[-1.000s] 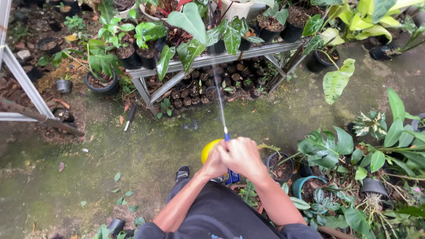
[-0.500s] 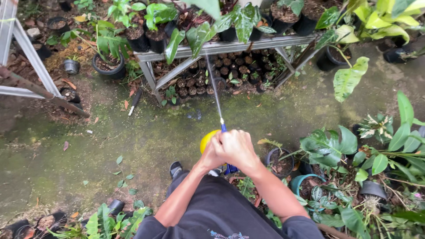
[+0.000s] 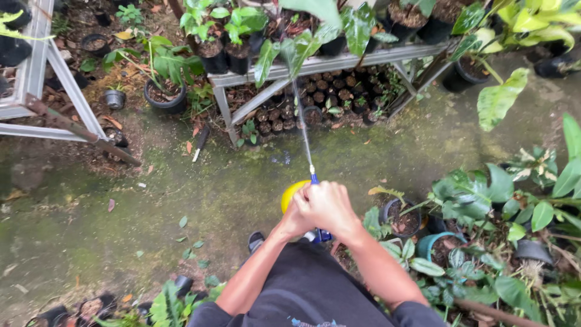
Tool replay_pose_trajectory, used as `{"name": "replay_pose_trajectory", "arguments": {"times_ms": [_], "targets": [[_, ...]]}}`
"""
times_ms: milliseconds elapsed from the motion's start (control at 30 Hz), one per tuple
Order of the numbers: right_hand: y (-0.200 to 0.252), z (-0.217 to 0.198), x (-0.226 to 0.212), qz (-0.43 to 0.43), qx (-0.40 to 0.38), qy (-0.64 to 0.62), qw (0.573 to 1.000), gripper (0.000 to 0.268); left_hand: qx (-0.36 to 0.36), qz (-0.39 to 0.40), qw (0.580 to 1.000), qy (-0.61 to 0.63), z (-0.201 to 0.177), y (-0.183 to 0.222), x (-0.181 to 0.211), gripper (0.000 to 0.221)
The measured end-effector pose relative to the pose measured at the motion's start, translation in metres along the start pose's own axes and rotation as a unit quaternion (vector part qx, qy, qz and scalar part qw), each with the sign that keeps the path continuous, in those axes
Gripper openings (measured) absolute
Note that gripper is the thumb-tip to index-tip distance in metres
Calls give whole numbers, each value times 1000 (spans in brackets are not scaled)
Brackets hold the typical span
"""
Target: The person uses a handheld pressure sprayer to water potted plants and the surrounding ground in a nursery area. They move along a narrow walkway, spraying foliage and soil on both sides.
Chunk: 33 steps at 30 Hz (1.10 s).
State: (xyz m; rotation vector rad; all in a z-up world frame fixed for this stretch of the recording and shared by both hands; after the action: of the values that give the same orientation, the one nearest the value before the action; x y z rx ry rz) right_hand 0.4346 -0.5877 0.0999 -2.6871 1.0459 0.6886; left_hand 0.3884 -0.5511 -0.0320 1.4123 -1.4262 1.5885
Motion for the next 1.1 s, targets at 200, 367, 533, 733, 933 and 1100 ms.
{"name": "replay_pose_trajectory", "arguments": {"times_ms": [200,367,533,733,933,1100], "targets": [[74,-79,-39,-63,83,-95,990,33,-24,-4,998,-50,-39,29,13,48],[25,12,-66,37,14,5,999,36,-59,9,997,-58,-55,48,8,37],[46,10,-79,24,17,-23,999,35,-44,-17,996,-81,-80,69,7,48],[60,5,-97,-1,89,-47,995,33,-76,43,990,-112,-91,74,10,37],[28,61,-98,33,20,-1,999,37,-84,17,991,-106,-97,82,-3,36],[74,-4,-100,18,101,-105,989,34,-47,-8,996,-77,-103,90,-4,55]]}}
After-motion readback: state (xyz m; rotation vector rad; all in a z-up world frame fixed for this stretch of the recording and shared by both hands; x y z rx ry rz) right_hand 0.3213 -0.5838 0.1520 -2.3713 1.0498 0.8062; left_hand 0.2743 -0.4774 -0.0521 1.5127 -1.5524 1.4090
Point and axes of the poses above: each hand's wrist, its own y-axis away from the middle knuckle, its own z-axis out of the palm, x = y × z, the point moved 7 cm from there along -y, towards the middle knuckle, and after that the axes turned 9 degrees about z, right-handed, at the moved point
